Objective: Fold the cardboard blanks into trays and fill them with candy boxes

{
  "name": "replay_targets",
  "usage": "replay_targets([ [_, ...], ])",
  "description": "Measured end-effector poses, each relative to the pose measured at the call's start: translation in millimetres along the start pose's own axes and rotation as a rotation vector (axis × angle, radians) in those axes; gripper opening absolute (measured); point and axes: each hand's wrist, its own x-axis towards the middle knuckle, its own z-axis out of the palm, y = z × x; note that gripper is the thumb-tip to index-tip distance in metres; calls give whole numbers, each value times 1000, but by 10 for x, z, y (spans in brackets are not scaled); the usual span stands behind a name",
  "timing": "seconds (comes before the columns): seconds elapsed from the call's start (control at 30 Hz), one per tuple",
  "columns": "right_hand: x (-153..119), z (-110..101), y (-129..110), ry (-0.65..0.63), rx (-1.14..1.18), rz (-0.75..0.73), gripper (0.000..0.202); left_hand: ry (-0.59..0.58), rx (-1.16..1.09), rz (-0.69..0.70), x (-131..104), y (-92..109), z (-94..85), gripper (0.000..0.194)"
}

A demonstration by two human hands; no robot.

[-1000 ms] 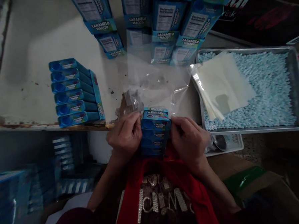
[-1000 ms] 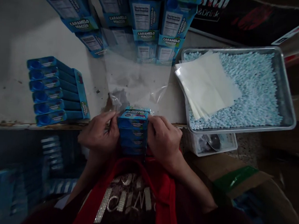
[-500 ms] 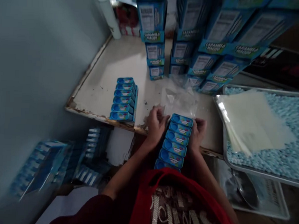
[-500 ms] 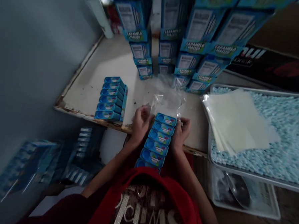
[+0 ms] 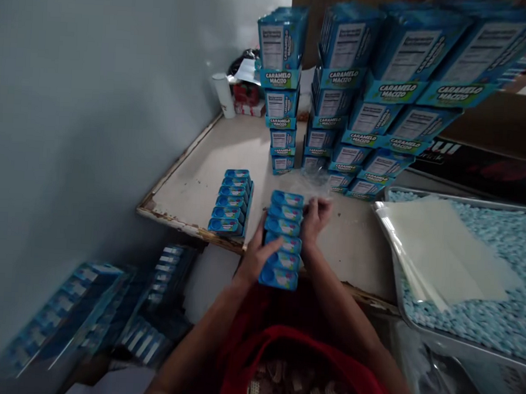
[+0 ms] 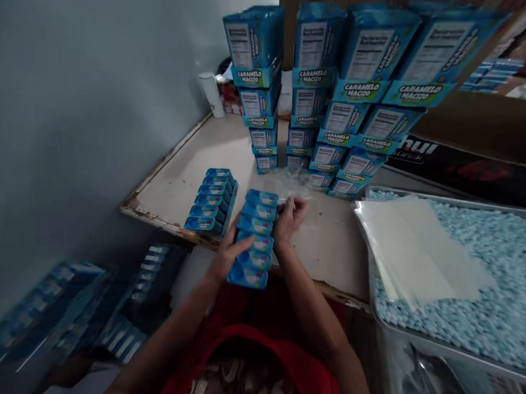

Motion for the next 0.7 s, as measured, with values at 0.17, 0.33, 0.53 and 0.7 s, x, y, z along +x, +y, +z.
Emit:
replay_targets([
  [0.17,285,584,-4,-55,-167,-61,15,4,87,-50,764,84,-361,108],
  [0.33,479,-374,-394,137,-118,-298,15,45,238,44,872,-49,-441,104],
  [0.53,296,-1791,-1043,207,-830,-714,8,120,199,187,413,-302,-394,118],
  [0.7,75,-2022,-1139,-497,-1723,-225,15,349,267,409,-67,-710,-153,136],
])
